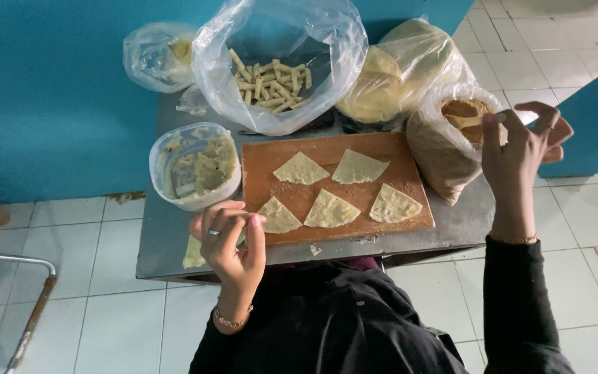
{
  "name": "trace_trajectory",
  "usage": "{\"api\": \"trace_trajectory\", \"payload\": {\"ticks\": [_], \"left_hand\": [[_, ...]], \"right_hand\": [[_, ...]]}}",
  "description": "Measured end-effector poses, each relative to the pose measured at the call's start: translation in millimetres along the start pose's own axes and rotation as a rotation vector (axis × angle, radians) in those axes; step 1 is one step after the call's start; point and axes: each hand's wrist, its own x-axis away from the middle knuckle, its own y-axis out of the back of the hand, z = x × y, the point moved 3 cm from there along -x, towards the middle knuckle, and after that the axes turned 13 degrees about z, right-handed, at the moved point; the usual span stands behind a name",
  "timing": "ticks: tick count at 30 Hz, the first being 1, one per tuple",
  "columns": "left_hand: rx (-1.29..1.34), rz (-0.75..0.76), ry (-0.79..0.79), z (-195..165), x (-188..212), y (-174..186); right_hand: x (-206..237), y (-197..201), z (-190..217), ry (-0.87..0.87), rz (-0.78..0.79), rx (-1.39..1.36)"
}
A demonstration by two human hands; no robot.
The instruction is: The person sits at a small metal table and folds triangular pastry wrappers, then uses a wooden spoon to scoop brown filling from a bag and place it onto the wrappers. They press and fold the filled wrappers into closed triangular pastries one at a time on a wooden board.
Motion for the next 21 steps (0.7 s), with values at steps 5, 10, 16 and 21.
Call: {"api": "trace_trajectory", "payload": {"ticks": [5,10,16,21], "left_hand": [[-0.015,-0.025,0.003,7.9,0.8,4.6],[-0.033,-0.032,0.017,12.6,1.6,5.4],[-0.034,-0.023,0.010,12.2,2.6,2.7],[-0.034,-0.017,0.003,11.6,1.6,2.0]], "right_hand": [[-20.1,-3.9,-6.4,-0.011,-0.078,-0.162],[-19.9,1.4,-13.3,-0.272,-0.041,-0.440],[-23.0,2.0,-22.2,-0.240,-0.131,-1.163],[-21.2,12.4,-25.2,-0.168,-0.180,-1.215]]}}
